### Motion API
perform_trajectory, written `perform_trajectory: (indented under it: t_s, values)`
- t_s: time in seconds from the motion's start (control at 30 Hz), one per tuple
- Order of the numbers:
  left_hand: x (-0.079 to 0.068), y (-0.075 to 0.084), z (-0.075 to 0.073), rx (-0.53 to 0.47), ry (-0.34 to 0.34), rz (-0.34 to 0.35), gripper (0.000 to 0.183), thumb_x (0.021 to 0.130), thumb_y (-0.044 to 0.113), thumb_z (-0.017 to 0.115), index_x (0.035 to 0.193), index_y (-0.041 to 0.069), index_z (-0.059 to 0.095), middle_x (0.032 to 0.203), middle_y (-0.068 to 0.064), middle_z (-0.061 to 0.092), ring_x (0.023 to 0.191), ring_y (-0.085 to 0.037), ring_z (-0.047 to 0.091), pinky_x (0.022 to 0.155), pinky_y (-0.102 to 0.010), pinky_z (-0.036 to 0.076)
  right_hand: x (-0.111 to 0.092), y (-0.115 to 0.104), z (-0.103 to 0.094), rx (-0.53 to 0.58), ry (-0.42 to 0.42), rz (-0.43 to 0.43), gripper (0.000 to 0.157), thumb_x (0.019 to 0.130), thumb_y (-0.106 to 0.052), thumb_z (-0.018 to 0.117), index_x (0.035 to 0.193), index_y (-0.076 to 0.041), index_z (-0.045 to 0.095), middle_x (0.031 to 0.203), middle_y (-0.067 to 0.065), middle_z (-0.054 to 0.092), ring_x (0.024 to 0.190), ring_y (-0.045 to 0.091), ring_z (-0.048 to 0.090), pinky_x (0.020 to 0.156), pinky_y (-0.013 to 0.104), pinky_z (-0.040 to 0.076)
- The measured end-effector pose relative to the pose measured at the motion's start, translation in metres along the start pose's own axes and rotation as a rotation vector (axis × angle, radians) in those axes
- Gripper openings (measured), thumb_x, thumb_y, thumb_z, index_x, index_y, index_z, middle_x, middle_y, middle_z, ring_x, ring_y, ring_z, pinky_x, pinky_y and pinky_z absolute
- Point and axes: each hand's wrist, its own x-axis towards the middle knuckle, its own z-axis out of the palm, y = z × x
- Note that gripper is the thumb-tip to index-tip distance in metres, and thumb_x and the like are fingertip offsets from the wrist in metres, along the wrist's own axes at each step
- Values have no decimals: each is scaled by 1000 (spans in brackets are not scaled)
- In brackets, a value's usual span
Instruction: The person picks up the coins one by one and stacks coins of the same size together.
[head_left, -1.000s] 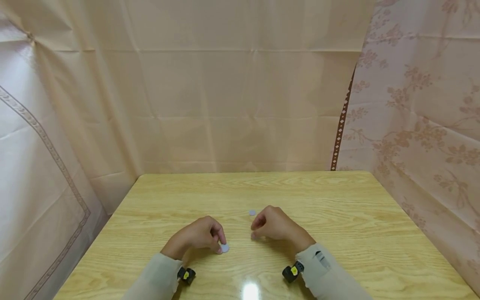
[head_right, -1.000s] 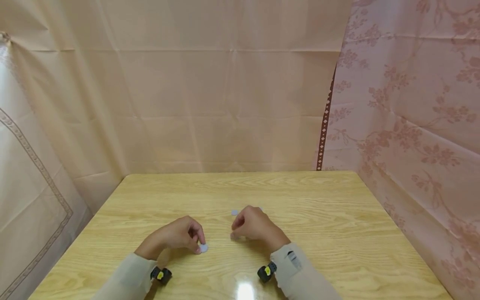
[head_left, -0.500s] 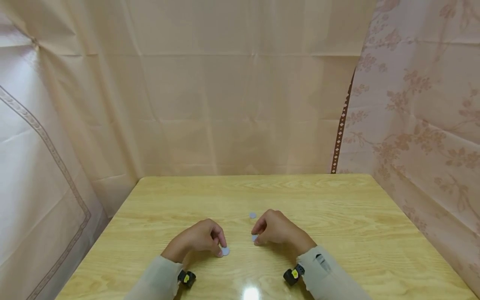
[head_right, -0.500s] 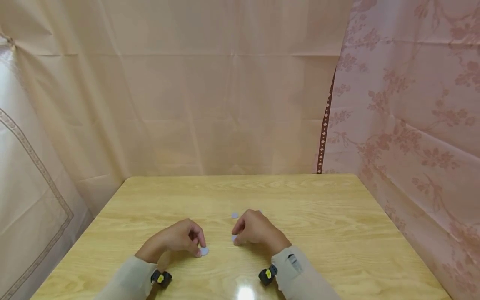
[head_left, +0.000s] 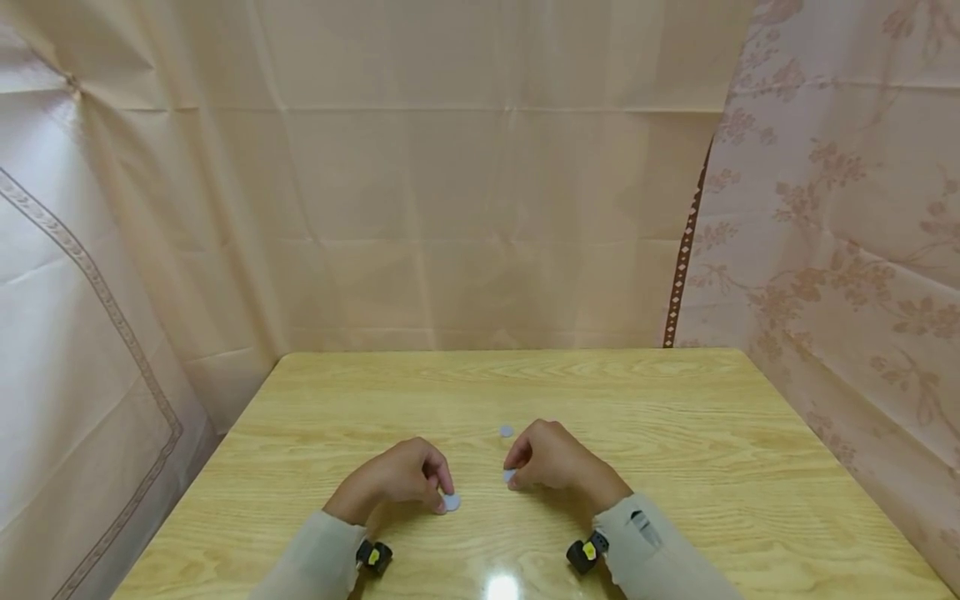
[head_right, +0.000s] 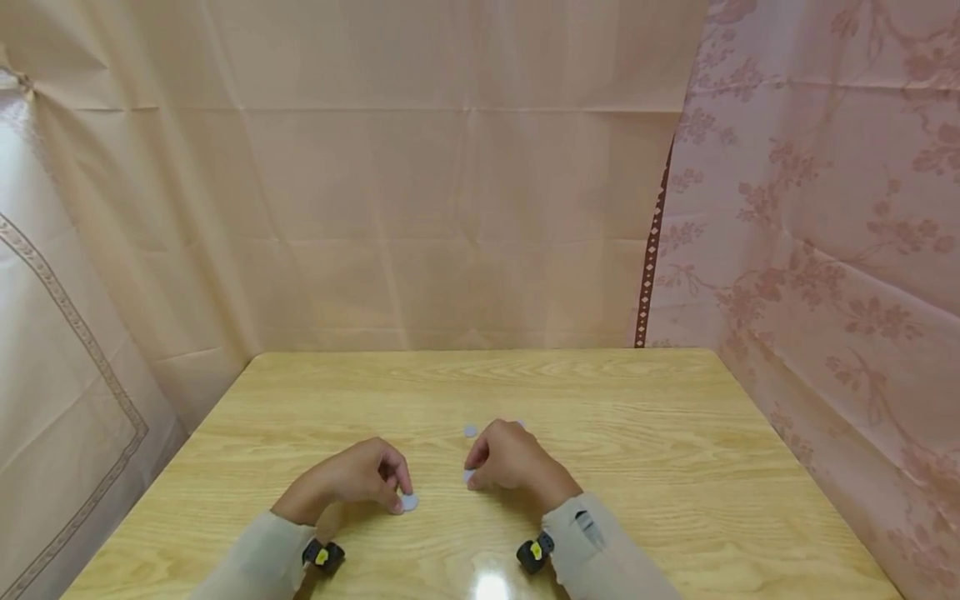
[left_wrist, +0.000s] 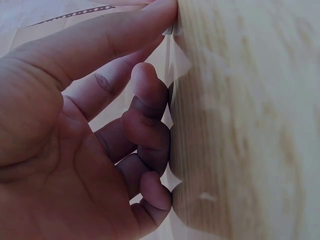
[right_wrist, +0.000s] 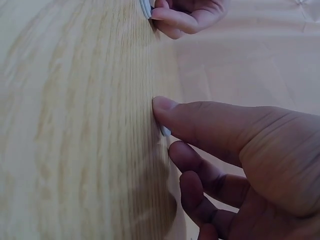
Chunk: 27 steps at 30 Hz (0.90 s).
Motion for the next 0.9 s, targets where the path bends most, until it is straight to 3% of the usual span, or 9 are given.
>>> perform_trajectory:
  t_s: [0.63, 0.9]
  values:
    - [-3, -1, 1, -21, 11, -30, 15, 76, 3, 89, 81, 12, 77, 65, 1, 59, 61, -12, 49, 59, -26, 42, -7, -14, 8, -137, 48, -78, 13, 83, -9, 84, 84, -20, 77, 79, -10, 68, 73, 9, 58, 68, 26, 51]
    - [-2, 2, 2, -6, 14, -22, 15, 76, 2, 89, 81, 11, 78, 65, 1, 59, 60, -11, 49, 58, -25, 41, -6, -10, 8, -81, 38, -104, 10, 82, -6, 81, 88, -14, 81, 78, -11, 70, 71, 7, 59, 66, 25, 52]
